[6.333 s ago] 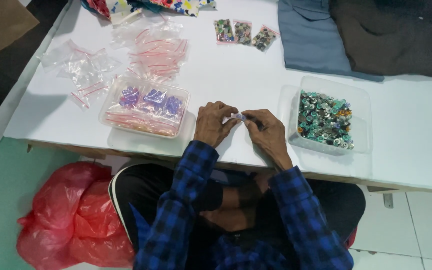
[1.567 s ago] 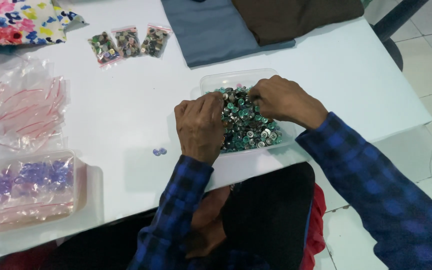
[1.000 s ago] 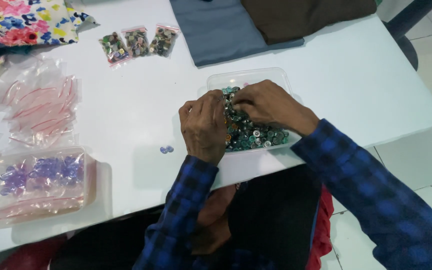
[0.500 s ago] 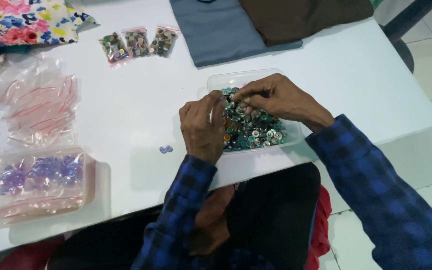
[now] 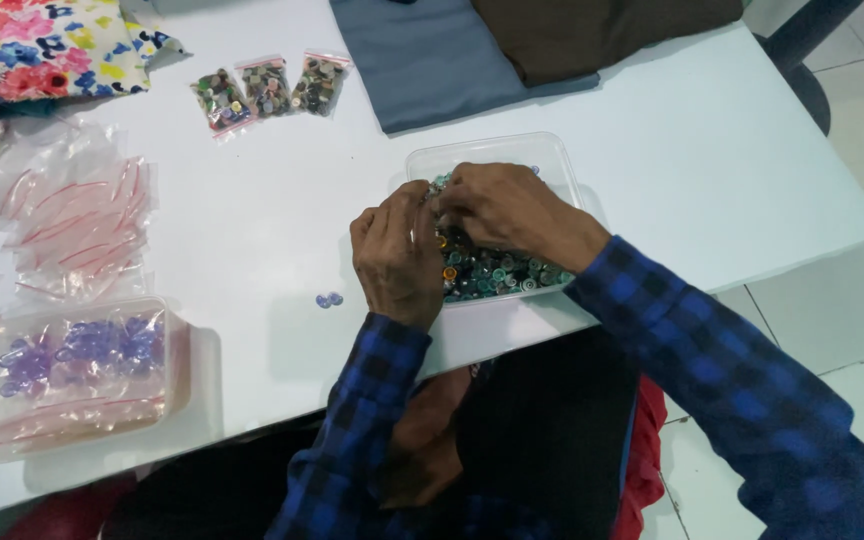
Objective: Sorting specific purple flower-shaped buttons from a container of mixed buttons and placing them into a small plastic bag.
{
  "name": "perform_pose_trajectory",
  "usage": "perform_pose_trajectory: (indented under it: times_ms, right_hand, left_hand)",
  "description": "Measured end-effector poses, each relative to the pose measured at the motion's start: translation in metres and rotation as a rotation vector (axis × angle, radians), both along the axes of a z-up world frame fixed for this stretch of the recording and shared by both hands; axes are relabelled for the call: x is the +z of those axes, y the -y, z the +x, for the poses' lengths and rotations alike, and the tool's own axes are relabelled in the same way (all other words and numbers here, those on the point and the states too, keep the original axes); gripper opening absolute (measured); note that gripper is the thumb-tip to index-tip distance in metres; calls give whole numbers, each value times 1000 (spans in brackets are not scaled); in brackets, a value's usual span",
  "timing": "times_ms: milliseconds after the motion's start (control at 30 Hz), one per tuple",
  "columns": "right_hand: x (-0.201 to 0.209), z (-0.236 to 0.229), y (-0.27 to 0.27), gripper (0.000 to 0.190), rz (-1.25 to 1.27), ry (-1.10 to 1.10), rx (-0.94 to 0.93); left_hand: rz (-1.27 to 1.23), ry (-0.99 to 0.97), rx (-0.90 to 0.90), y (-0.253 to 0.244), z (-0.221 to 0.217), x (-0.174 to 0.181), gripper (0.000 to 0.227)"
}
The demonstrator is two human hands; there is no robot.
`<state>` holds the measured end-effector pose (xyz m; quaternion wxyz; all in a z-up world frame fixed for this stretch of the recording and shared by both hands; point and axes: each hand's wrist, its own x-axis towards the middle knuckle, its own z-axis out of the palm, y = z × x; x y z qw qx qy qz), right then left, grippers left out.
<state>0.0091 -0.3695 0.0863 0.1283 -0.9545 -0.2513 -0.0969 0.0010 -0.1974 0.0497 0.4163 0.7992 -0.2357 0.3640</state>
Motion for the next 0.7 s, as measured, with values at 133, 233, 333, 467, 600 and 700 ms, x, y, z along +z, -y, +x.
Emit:
perform_pose_trajectory:
  times_ms: [133, 233, 333, 467, 600, 700]
  right_hand:
    - [33, -12, 12, 21, 370, -149, 54]
    - [52, -29, 11, 19, 671, -244, 6]
    - [56, -34, 7, 21, 784, -330, 31]
    - [66, -43, -8, 16, 919, -382, -57]
    - [71, -55, -23, 14, 929, -327, -44]
    - [81, -74, -51, 17, 839, -167, -76]
  left_hand:
    - [-27, 21, -16, 0, -1, 6, 3]
    - [11, 29, -56, -2, 3, 5, 7]
    - [58, 75, -60, -4, 6, 7, 14]
    - [119, 189, -44, -6, 7, 13, 19]
    - [54, 278, -132, -26, -8, 33, 12]
    - [45, 291, -116, -50, -21, 35, 15]
